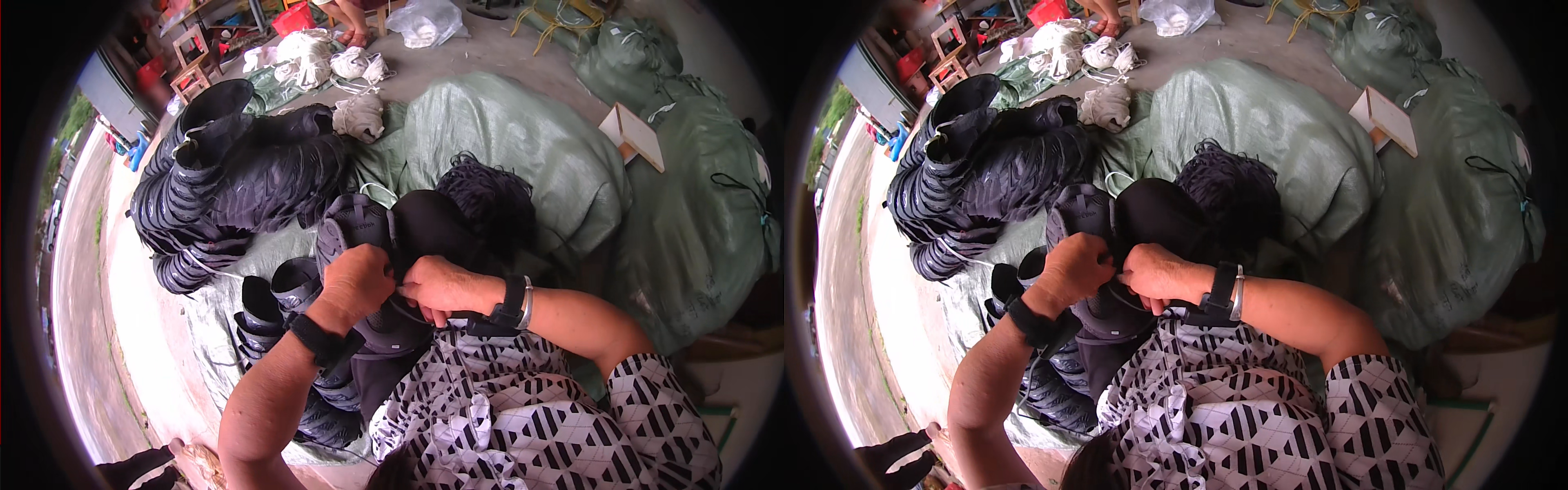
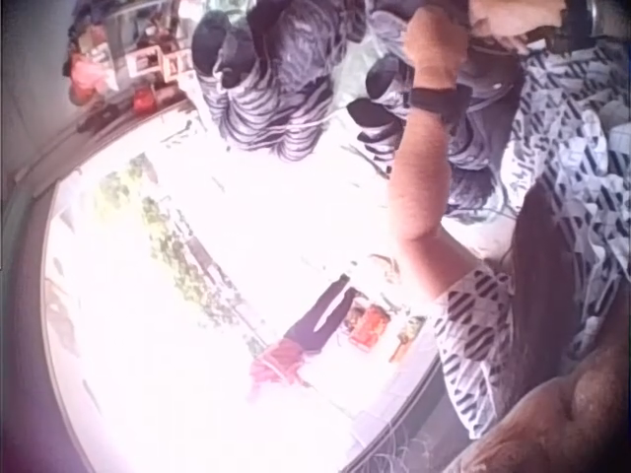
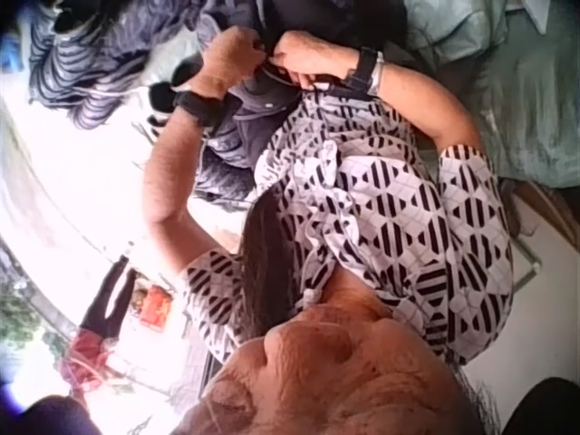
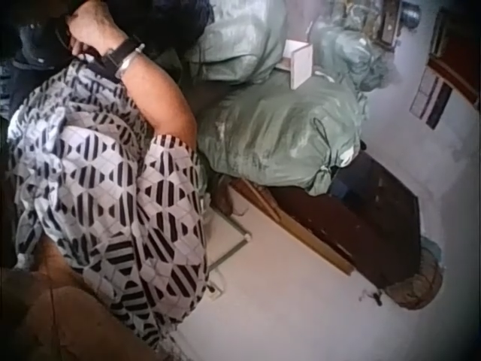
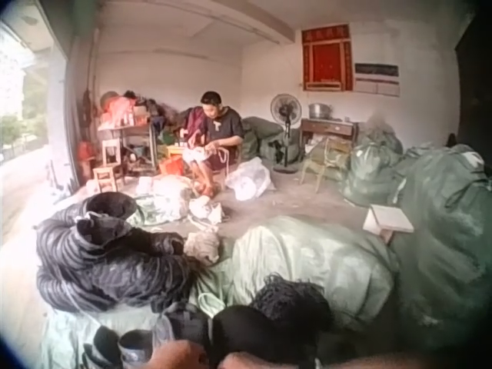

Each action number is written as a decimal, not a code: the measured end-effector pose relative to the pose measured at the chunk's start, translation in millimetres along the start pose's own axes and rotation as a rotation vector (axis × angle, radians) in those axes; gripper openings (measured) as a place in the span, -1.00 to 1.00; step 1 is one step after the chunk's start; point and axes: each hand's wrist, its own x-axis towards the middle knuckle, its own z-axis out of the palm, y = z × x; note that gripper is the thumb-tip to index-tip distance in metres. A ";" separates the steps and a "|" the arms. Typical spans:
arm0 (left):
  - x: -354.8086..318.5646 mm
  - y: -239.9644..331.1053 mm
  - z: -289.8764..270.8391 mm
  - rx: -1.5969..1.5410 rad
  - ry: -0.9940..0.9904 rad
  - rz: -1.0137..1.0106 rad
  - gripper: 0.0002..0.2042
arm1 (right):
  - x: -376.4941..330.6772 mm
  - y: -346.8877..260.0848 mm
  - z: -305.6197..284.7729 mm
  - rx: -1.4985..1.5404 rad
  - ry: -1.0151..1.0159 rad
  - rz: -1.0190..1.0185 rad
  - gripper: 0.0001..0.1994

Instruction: Insert and thread laces through the eyelets of a black athletic shoe.

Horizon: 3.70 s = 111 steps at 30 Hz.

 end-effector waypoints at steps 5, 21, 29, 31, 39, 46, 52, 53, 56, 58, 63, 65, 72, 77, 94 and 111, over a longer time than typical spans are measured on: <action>-10.8 24.4 3.1 0.163 -0.012 -0.059 -0.84 | 0.5 6.6 5.6 -0.017 0.036 -0.060 -0.67; -14.0 6.9 8.2 -0.019 0.008 -0.116 -0.78 | 7.0 24.8 22.6 0.794 -0.006 -0.067 -0.86; -14.8 18.6 -2.3 -0.088 -0.047 -0.120 -0.75 | 9.8 28.2 15.8 0.851 0.005 0.022 -0.85; -16.4 17.2 -0.5 -0.079 -0.039 -0.108 -0.74 | 1.0 14.1 16.4 0.587 0.052 -0.056 -0.84; -17.4 6.1 1.2 -0.217 -0.013 -0.154 -0.73 | 7.9 24.9 15.3 0.608 0.128 -0.151 -0.86; -3.8 -29.5 51.2 -0.230 0.071 -0.001 -0.72 | 10.4 28.0 28.3 0.484 0.188 -0.224 -0.91; -15.4 2.3 -4.3 -0.449 -0.162 -0.133 -0.70 | 15.0 26.6 20.8 0.541 0.130 -0.240 -0.90; -16.5 5.8 1.4 -0.406 -0.100 -0.134 -0.63 | 7.1 24.5 13.3 0.356 0.111 -0.215 -0.90; -20.3 7.7 5.4 -0.375 0.115 -0.163 -0.50 | -2.2 15.2 5.1 -0.276 0.594 -0.658 -0.83; -20.8 -7.4 18.4 -0.559 0.212 -0.145 -0.55 | -18.1 -8.1 -4.5 -0.520 0.622 -0.598 -0.73; -12.3 0.8 10.2 -1.459 0.479 -0.063 -0.81 | -4.3 -10.0 -24.2 -0.890 0.395 -0.760 -0.61; 0.7 0.5 21.2 -1.368 0.503 -0.074 -0.80 | 7.4 -6.9 -29.2 -0.883 0.283 -0.760 -0.60; 18.7 -12.3 18.0 -0.945 0.147 -0.145 -0.78 | 7.2 9.1 -30.7 -0.797 0.247 -0.863 -0.71; 17.6 -26.3 33.8 0.014 0.216 0.296 -0.82 | 3.9 14.2 -21.4 -0.771 0.366 -0.879 -0.74; 34.8 10.6 -30.7 0.004 -0.616 0.067 -0.89 | 21.4 28.5 -12.8 -0.656 0.521 -1.049 -0.81; 33.0 26.2 -40.4 0.093 -0.554 0.031 -0.91 | 18.0 29.1 -39.5 -0.759 0.368 -1.204 -0.74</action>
